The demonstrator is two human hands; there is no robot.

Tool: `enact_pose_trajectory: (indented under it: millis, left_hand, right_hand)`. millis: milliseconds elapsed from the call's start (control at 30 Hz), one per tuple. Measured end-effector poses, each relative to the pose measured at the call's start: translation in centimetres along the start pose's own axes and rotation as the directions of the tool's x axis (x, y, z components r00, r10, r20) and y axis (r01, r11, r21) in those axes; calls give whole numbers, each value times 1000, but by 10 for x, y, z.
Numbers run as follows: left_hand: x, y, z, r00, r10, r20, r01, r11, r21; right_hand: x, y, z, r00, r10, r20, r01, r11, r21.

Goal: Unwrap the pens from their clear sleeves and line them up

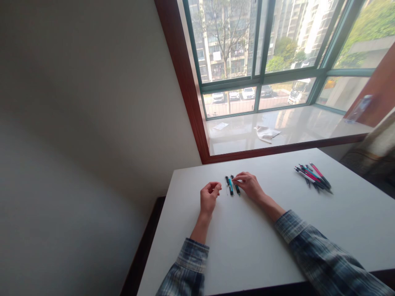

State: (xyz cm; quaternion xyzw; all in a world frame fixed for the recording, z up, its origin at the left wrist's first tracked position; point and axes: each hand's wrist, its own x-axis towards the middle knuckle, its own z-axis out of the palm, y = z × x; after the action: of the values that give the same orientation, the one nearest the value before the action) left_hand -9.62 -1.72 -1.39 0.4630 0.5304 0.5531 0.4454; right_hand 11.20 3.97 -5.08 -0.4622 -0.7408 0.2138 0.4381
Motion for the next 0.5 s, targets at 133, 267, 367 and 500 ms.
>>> enact_pose_trajectory:
  millis: [133, 267, 367, 500]
  left_hand:
    - [0, 0, 0, 1000, -2, -2, 2, 1000, 8]
    - [0, 1, 0, 1000, 2, -3, -2, 1000, 9]
    - [-1, 2, 0, 1000, -2, -2, 2, 1000, 17]
    - [0, 1, 1, 1000, -4, -3, 4, 1000, 11]
  right_hand:
    - [0, -1, -1, 1000, -5, 8, 5, 1000, -12]
    - [0, -1, -1, 1000, -1, 18, 1, 1000, -24]
    - [0, 0, -1, 1000, 11, 21, -11, 1000, -20]
    - [0, 3, 0, 1000, 17, 20, -17, 1000, -21]
